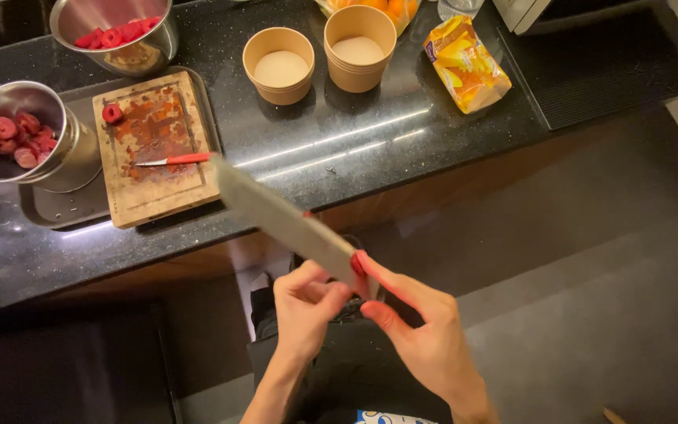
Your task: Peeling small red fruits into a trash can and then cleaning the stainless steel countertop.
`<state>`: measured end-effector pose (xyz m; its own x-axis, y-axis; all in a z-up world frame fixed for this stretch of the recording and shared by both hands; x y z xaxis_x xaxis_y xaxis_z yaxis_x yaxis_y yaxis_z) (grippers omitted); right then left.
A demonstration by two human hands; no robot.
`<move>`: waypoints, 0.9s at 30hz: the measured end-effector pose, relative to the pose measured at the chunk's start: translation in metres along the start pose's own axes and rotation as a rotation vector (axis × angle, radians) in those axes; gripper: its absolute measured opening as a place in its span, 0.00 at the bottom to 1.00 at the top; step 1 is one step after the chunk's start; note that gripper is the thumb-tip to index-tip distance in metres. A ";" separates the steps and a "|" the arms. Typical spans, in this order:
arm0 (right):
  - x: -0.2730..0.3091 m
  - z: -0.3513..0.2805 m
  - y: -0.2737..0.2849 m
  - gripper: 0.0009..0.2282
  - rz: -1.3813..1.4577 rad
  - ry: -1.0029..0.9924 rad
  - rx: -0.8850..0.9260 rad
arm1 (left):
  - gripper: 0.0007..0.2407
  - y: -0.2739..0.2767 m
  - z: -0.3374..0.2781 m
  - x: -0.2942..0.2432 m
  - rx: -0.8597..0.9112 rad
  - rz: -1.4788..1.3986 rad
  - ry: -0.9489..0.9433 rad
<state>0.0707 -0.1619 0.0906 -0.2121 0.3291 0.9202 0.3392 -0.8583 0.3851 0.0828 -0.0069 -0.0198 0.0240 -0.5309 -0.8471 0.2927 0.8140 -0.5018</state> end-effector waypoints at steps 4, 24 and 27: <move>-0.008 0.004 0.008 0.25 0.091 -0.046 -0.055 | 0.17 -0.002 0.002 0.003 -0.021 -0.071 0.058; -0.204 0.035 -0.031 0.13 -0.244 -0.579 -0.296 | 0.17 0.175 0.015 -0.084 -0.462 -0.088 -0.031; -0.304 0.048 -0.024 0.08 -0.209 -0.598 -0.367 | 0.15 0.230 0.031 -0.115 -0.480 0.119 -0.040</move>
<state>0.1709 -0.2219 -0.1948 0.3331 0.5693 0.7516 -0.0049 -0.7961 0.6052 0.1772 0.2342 -0.0320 0.0699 -0.4283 -0.9009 -0.1872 0.8815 -0.4335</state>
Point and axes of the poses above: each hand's wrist, its own z-axis towards the middle knuckle, its own y-axis out of the back of the hand, x = y × z, the point moved 6 cm from there along z, towards the middle knuckle, and after that the axes turned 15 degrees about x, right-handed, at the moved point
